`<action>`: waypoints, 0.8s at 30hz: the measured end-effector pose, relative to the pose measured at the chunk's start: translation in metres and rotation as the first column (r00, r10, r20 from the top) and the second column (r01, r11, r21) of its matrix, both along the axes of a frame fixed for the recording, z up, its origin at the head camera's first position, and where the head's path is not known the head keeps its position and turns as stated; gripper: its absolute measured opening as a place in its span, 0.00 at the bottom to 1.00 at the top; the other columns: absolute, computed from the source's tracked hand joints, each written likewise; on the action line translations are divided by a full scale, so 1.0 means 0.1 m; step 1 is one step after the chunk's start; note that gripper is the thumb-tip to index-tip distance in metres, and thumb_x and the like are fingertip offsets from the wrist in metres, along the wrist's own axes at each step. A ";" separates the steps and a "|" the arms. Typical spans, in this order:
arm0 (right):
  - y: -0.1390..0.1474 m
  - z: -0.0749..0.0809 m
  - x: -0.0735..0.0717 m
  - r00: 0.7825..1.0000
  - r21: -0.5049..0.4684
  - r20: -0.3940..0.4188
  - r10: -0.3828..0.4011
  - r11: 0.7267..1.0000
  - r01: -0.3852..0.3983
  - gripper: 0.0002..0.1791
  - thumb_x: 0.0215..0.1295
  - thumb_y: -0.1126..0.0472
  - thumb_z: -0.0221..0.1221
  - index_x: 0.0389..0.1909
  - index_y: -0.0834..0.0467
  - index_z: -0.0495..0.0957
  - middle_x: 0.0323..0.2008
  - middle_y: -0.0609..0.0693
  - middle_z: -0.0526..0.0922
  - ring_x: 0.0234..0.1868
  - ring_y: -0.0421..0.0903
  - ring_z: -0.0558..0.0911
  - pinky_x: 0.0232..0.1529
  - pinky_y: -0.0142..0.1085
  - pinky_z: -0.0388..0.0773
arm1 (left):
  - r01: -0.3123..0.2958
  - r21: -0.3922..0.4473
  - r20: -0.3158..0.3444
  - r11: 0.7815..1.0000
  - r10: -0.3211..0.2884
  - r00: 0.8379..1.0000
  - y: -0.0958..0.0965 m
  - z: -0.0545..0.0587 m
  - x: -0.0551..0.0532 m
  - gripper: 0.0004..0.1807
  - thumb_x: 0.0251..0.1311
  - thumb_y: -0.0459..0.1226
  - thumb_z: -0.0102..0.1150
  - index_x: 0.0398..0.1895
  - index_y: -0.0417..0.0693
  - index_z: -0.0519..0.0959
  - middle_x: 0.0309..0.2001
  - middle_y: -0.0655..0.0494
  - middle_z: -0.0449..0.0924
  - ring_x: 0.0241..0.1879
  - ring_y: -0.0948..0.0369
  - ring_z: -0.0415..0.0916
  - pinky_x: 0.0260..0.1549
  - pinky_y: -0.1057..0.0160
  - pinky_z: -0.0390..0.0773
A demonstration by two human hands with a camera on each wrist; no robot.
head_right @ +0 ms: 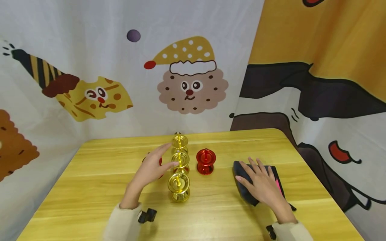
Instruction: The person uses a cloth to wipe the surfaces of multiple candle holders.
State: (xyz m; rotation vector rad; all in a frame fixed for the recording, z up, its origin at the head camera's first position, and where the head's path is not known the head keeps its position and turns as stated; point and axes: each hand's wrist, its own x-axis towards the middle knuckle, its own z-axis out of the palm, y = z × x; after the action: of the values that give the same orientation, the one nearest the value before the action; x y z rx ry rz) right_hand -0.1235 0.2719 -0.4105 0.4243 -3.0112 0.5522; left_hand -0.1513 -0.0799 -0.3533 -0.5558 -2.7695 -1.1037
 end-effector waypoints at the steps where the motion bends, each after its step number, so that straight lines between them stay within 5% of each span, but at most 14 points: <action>1: 0.00 0.00 0.00 1.000 -0.002 -0.001 0.001 1.000 -0.001 0.35 0.64 0.41 0.49 0.68 0.51 0.56 0.66 0.66 0.52 0.66 0.66 0.45 0.57 0.68 0.38 | 0.018 0.011 0.028 1.000 -0.019 0.999 0.07 0.00 -0.04 0.39 0.53 0.48 0.62 0.66 0.44 0.61 0.65 0.46 0.60 0.64 0.49 0.56 0.60 0.49 0.59; 9: 0.03 -0.04 0.01 1.000 -0.018 -0.005 -0.002 1.000 0.002 0.34 0.64 0.42 0.50 0.68 0.50 0.58 0.66 0.65 0.53 0.66 0.67 0.47 0.55 0.69 0.41 | 0.090 0.066 0.162 0.994 -0.100 0.982 0.56 -0.06 -0.35 0.40 0.51 0.44 0.66 0.65 0.39 0.61 0.63 0.44 0.63 0.63 0.49 0.58 0.60 0.53 0.60; 24: 0.04 -0.03 0.01 1.000 -0.035 0.020 -0.011 0.999 0.011 0.34 0.64 0.43 0.51 0.67 0.53 0.58 0.66 0.67 0.53 0.65 0.67 0.47 0.55 0.70 0.41 | 0.048 0.011 0.388 0.999 -0.049 0.921 0.92 -0.23 -0.70 0.42 0.44 0.37 0.71 0.65 0.46 0.63 0.63 0.51 0.64 0.62 0.52 0.59 0.57 0.55 0.65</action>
State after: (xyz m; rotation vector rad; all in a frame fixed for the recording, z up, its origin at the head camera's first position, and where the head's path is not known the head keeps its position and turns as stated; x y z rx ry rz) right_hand -0.1220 0.2761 -0.4134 0.4025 -3.0160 0.6107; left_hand -0.2213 0.0119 -0.3763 -0.4478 -3.0999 -1.3586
